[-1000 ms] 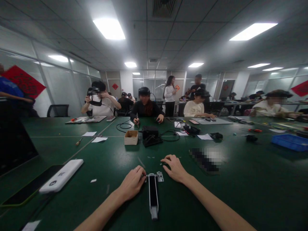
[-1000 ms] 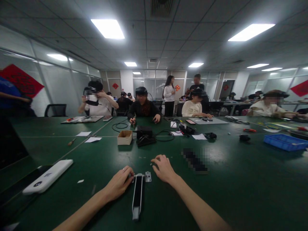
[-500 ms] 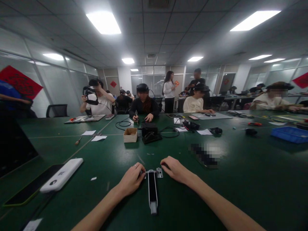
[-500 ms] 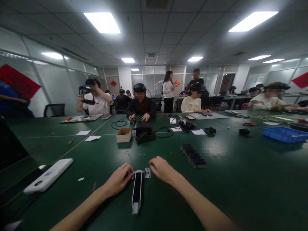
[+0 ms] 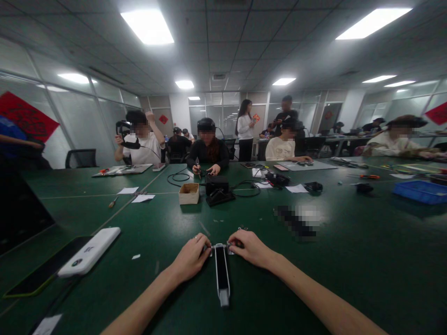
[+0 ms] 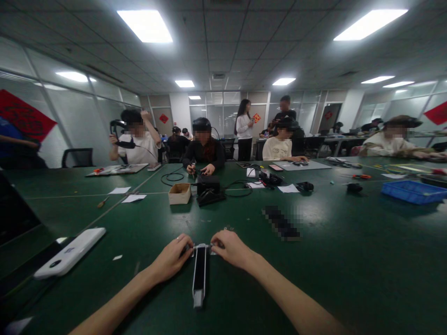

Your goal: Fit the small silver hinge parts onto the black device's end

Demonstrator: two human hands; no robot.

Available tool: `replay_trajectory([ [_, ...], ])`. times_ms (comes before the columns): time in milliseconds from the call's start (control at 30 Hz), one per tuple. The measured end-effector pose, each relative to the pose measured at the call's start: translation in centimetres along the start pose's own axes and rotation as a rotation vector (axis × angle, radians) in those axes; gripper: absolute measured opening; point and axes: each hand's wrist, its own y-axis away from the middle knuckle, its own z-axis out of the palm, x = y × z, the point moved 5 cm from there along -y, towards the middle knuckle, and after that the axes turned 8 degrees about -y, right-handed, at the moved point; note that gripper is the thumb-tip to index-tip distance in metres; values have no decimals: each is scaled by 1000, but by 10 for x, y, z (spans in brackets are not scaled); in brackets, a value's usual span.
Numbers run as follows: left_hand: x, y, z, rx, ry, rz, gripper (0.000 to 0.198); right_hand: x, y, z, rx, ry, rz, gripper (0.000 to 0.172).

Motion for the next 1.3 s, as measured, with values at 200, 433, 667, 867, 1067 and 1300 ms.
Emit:
replay_trajectory([
  [200, 1, 1, -1, 7, -11, 2, 15, -1, 0, 1, -6, -20, 10, 12],
  [433, 2, 1, -2, -4, -6, -3, 14, -8, 2, -3, -17, -29, 21, 13],
  [667, 2, 2, -3, -10, -13, -14, 14, -2, 2, 0, -14, -35, 13, 16],
  [867, -4, 1, 3, 12, -8, -7, 13, 1, 0, 5, 4, 0, -17, 20],
  [1067, -4, 1, 3, 27, -2, 6, 14, -4, 2, 0, 37, -16, 18, 17],
  [1300, -2, 1, 1, 5, -19, -13, 14, -9, 5, -4, -48, 39, 46, 19],
])
